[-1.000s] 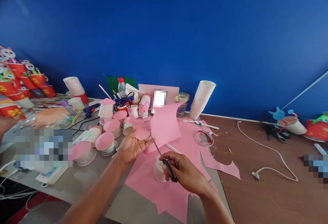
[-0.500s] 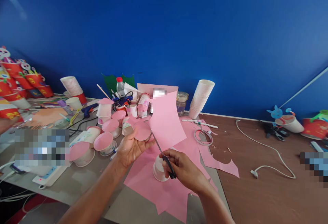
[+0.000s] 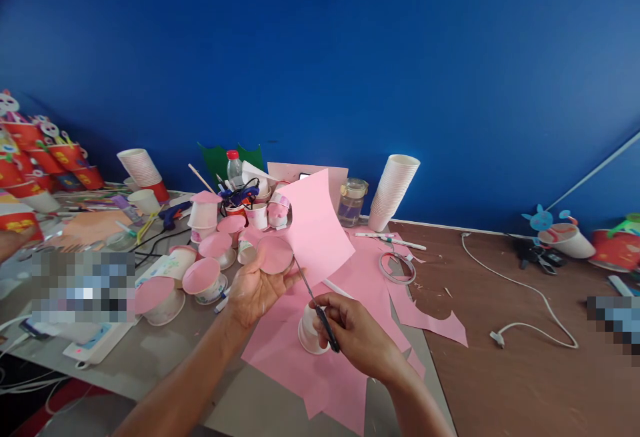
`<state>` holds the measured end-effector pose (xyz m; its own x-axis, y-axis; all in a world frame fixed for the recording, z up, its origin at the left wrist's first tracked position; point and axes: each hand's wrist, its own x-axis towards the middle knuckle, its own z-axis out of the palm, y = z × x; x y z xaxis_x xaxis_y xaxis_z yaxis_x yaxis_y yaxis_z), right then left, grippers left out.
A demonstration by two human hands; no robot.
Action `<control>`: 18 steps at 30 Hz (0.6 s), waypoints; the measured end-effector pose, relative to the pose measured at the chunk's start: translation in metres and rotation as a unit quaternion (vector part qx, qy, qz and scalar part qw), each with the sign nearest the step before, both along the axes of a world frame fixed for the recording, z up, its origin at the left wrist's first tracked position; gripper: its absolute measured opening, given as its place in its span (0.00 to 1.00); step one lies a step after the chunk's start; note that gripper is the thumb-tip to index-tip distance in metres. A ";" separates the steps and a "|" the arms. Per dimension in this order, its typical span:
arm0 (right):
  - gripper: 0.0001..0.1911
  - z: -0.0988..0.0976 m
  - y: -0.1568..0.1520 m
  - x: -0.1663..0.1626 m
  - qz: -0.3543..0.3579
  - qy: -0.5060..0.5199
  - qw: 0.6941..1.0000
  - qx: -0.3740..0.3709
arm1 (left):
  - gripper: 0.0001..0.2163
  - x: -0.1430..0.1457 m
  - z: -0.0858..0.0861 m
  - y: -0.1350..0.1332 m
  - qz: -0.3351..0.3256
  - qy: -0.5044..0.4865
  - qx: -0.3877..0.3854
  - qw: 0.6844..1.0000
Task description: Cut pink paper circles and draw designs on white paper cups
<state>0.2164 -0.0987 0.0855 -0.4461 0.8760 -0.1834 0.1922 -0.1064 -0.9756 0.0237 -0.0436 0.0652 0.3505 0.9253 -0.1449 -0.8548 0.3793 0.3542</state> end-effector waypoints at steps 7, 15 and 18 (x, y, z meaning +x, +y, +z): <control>0.17 0.006 -0.003 -0.006 -0.020 -0.015 1.000 0.014 | 0.15 0.005 0.003 -0.004 -0.005 -0.016 0.027 1.000; 0.17 0.002 -0.003 -0.004 -0.034 -0.005 0.999 0.027 | 0.04 0.015 0.009 -0.017 0.093 0.094 0.035 0.991; 0.18 0.002 -0.003 -0.004 -0.039 0.000 0.999 0.031 | 0.06 0.018 0.010 -0.020 0.097 0.110 0.049 0.988</control>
